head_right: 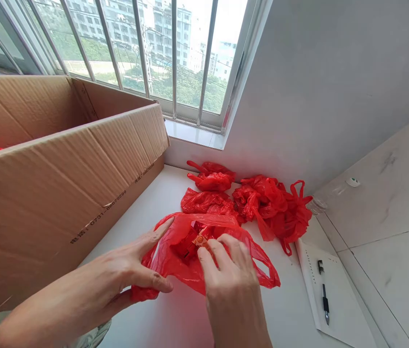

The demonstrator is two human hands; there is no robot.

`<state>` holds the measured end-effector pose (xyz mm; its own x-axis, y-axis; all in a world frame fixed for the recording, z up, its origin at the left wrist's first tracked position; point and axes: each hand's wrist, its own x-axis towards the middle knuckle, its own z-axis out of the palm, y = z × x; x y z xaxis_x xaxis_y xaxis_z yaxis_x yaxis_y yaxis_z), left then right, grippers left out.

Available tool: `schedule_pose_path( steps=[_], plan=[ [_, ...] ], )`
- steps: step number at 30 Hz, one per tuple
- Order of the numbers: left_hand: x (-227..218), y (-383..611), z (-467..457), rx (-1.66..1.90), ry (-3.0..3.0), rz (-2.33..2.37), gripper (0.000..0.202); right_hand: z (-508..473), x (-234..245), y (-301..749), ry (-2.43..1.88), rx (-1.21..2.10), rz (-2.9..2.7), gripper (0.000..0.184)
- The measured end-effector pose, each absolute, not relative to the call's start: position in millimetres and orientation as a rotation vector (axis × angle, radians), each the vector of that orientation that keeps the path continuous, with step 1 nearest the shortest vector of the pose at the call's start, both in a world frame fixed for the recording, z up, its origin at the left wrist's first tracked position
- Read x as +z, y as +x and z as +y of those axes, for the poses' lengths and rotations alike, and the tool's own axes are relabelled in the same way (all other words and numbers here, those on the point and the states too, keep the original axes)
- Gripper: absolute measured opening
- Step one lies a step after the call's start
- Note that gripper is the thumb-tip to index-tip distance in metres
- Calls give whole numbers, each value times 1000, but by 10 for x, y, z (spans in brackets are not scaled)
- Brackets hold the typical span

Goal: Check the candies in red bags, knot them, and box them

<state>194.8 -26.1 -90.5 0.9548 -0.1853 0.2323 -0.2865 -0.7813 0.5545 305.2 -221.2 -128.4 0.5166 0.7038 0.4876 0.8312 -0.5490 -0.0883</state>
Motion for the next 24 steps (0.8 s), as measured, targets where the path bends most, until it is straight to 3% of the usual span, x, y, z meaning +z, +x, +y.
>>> schedule_pose_path(
  steps=[4, 7, 14, 19, 21, 24],
  plan=[
    [-916, 1959, -271, 168, 2501, -358, 23, -1867, -1509, 3254, -2594, 65, -1335, 50],
    [-912, 1970, -285, 155, 2493, -363, 25, -1779, -1733, 3491, -2576, 284, -1186, 63],
    [-866, 1960, -305, 171, 2487, -341, 28, -2022, -1530, 3551, -2338, 416, -1104, 48],
    [-1083, 1903, -260, 238, 2543, -375, 25, -2006, -1335, 3528, -2360, 663, -1175, 24],
    [-1199, 1899, -234, 314, 2560, -448, 26, -1926, -1385, 3509, -2341, 550, -1216, 34],
    [-1314, 1939, -193, 398, 2556, -580, 34, -1741, -1589, 3494, -2396, 381, -1249, 64]
  ],
)
